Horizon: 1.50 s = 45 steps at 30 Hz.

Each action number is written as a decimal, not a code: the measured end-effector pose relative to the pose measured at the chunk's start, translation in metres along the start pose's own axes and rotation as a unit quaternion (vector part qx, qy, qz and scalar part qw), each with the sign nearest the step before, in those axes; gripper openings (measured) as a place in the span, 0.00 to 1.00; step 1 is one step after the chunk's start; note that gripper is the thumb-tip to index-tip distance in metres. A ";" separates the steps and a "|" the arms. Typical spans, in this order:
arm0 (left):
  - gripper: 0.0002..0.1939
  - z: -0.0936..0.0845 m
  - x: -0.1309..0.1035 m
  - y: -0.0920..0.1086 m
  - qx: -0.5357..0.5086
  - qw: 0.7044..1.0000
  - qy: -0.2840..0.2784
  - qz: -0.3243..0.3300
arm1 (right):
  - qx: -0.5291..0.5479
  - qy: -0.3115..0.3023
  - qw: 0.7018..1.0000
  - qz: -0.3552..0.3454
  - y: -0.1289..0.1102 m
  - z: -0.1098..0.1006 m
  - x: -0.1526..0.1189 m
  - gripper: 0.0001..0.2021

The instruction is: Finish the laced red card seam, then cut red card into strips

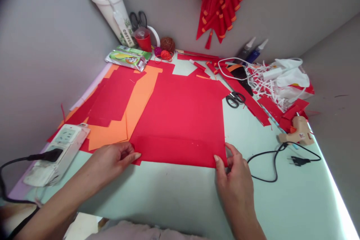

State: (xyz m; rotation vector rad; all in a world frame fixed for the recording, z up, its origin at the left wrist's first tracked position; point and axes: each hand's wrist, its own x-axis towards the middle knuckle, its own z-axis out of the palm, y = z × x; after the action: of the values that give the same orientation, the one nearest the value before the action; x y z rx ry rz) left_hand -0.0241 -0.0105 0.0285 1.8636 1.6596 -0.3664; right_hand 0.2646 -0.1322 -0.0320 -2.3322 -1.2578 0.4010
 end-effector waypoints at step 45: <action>0.15 0.065 -0.022 -0.004 -0.029 0.941 0.225 0.249 | -0.213 0.097 0.934 -0.270 0.006 0.020 -0.008 0.15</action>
State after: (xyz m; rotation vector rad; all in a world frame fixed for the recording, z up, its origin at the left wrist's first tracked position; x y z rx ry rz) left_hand -0.0194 -0.0668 -0.0099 2.3498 1.3621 0.3420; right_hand 0.2557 -0.1372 -0.0517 -2.1377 -1.9445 -0.3090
